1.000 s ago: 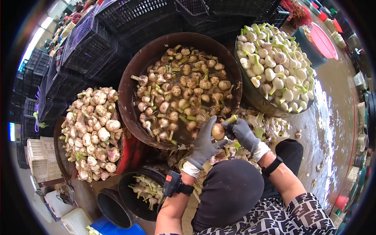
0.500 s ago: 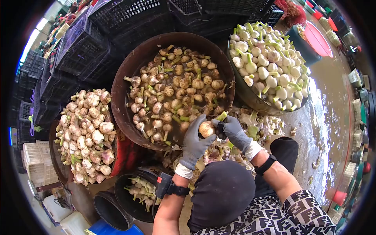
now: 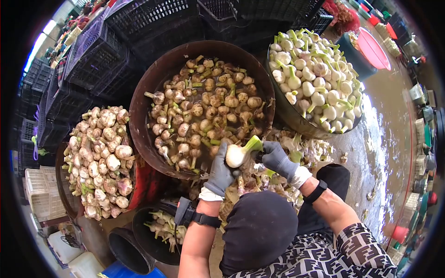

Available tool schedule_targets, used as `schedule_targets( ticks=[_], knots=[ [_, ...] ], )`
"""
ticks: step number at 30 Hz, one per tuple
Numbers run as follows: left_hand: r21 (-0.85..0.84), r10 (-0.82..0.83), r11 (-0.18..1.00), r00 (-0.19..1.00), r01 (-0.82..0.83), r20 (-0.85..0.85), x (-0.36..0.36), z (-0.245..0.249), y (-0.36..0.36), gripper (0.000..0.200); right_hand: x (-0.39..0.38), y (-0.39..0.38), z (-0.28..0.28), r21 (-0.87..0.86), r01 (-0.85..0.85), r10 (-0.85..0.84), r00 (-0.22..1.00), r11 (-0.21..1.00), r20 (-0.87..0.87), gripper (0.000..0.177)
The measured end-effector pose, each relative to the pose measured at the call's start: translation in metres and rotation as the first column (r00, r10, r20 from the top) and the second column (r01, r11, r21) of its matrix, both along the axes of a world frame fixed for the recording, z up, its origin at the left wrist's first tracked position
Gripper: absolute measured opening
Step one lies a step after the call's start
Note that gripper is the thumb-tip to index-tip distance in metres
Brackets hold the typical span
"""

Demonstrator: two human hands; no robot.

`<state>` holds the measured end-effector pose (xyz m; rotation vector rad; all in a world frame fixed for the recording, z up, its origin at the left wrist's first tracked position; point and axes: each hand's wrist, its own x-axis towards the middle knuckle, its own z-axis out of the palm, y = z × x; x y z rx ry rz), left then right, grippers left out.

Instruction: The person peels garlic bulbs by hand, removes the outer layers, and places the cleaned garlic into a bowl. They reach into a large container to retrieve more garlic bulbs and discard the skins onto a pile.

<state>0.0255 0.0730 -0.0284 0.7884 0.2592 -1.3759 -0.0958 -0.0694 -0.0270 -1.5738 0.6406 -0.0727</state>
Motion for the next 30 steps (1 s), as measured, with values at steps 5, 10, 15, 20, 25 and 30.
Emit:
schedule_targets(
  ticks=[5, 10, 15, 20, 25, 30],
  knots=[
    [0.146, -0.013, 0.972, 0.581, -0.183, 0.814, -0.017, -0.014, -0.007, 0.042, 0.005, 0.004, 0.016, -0.097, 0.065, -0.043, 0.975, 0.993, 0.216, 0.019],
    [0.227, -0.087, 0.973, 0.836, -0.046, 0.542, -0.005, -0.007, -0.001, 0.040, -0.007, -0.010, 0.008, 0.445, 0.114, -0.150, 0.988, 0.888, 0.046, 0.010],
    [-0.006, 0.013, 1.000, 0.735, -0.012, 0.678, 0.000, 0.013, -0.005, 0.050, -0.012, -0.024, -0.004, -0.496, -0.153, 0.333, 0.895, 0.855, 0.298, 0.017],
    [0.206, -0.176, 0.974, 0.250, -0.096, 0.952, 0.012, 0.024, -0.008, 0.043, -0.005, -0.015, 0.042, 0.362, 0.096, -0.107, 0.994, 0.927, 0.013, 0.011],
    [0.517, -0.475, 0.856, 0.369, -0.019, 0.799, 0.020, -0.029, -0.021, 0.048, -0.004, -0.009, 0.037, 0.255, -0.034, 0.015, 0.997, 0.966, 0.075, 0.013],
    [0.288, -0.124, 0.954, 0.756, -0.088, 0.642, 0.011, -0.032, -0.015, 0.023, -0.025, -0.024, 0.056, -0.009, -0.083, 0.083, 0.988, 0.997, 0.129, 0.012]
  ],
)
